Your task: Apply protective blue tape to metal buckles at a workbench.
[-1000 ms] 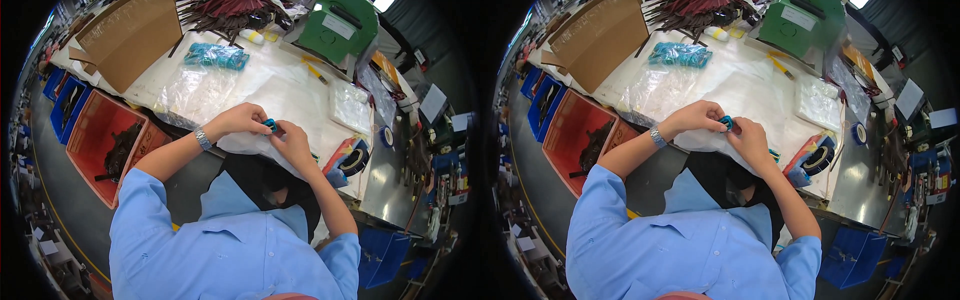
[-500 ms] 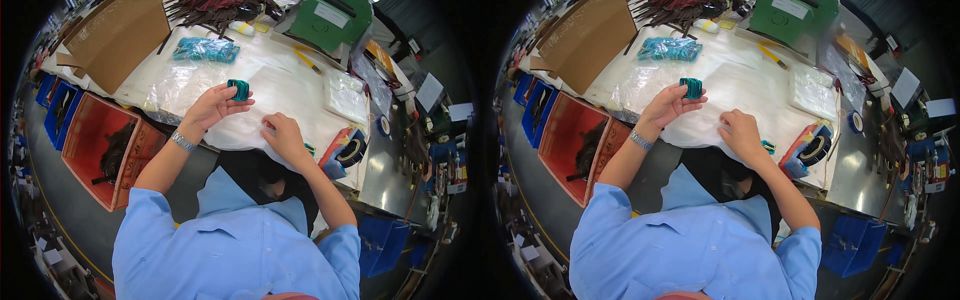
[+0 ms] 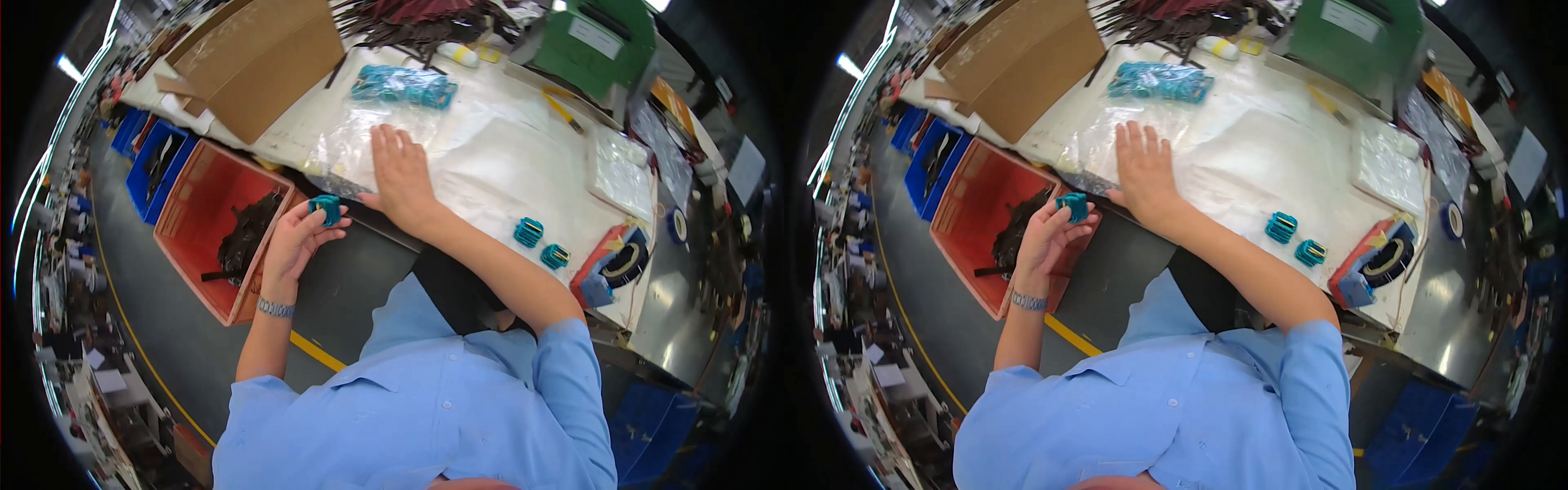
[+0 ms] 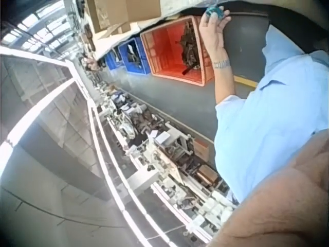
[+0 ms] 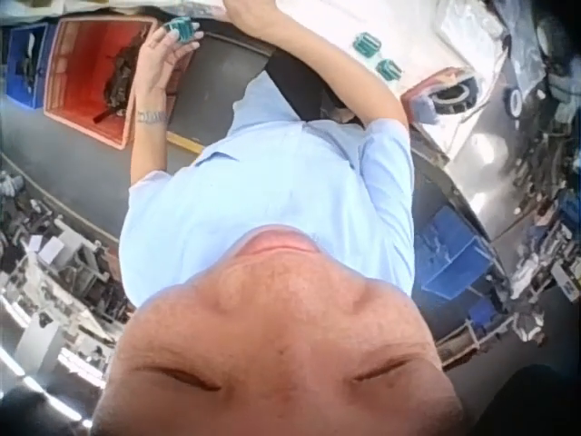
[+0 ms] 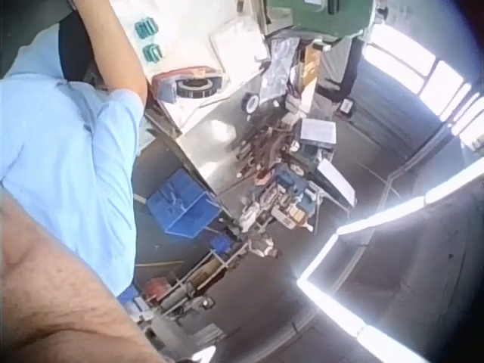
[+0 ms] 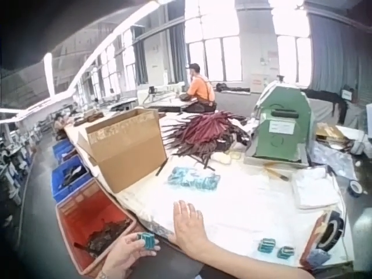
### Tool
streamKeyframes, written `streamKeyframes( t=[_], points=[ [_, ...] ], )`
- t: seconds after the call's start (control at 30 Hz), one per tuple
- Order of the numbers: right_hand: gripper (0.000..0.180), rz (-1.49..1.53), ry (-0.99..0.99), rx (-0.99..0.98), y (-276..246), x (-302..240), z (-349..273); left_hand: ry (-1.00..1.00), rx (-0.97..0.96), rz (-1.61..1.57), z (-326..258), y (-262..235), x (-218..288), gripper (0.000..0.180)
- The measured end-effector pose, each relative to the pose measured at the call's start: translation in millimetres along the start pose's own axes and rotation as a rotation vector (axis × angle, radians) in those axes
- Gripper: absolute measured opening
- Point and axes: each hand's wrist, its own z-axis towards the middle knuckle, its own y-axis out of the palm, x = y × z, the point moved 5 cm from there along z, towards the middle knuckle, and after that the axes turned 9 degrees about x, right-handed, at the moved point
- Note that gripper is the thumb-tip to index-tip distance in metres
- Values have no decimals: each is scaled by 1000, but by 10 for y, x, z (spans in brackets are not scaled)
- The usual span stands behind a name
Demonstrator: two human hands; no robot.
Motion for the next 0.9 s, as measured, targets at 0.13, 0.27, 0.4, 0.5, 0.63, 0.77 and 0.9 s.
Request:
streamKeyframes(
  t=[0.13, 0.27, 0.4, 0.5, 0.63, 0.77, 0.9],
  points=[
    [75, -152, -112, 92, 497, -225, 156, 83, 166, 171, -52, -213, 47, 37],
    [66, -130, -69, -19, 339, -10, 361, 73, 140, 194, 193, -28, 60, 37],
    [53, 28, -84, 118, 71, 94, 565, 227, 70, 372, 435, 349, 143, 39],
    [55, -48, -74, 137, -1, -99, 417, 324, 64, 443, 560, 438, 167, 41],
    [78, 116, 12, 60, 86, -11, 183, 429, 93, 474, 389, 284, 79, 41],
    [94, 75, -39, 28, 3, -7, 20, 438, 175, 424, 385, 144, 38, 41],
    [105, -78, -87, 38, 189, -320, 11, 487, 316, 202, 488, -51, 78, 39]
  ],
)
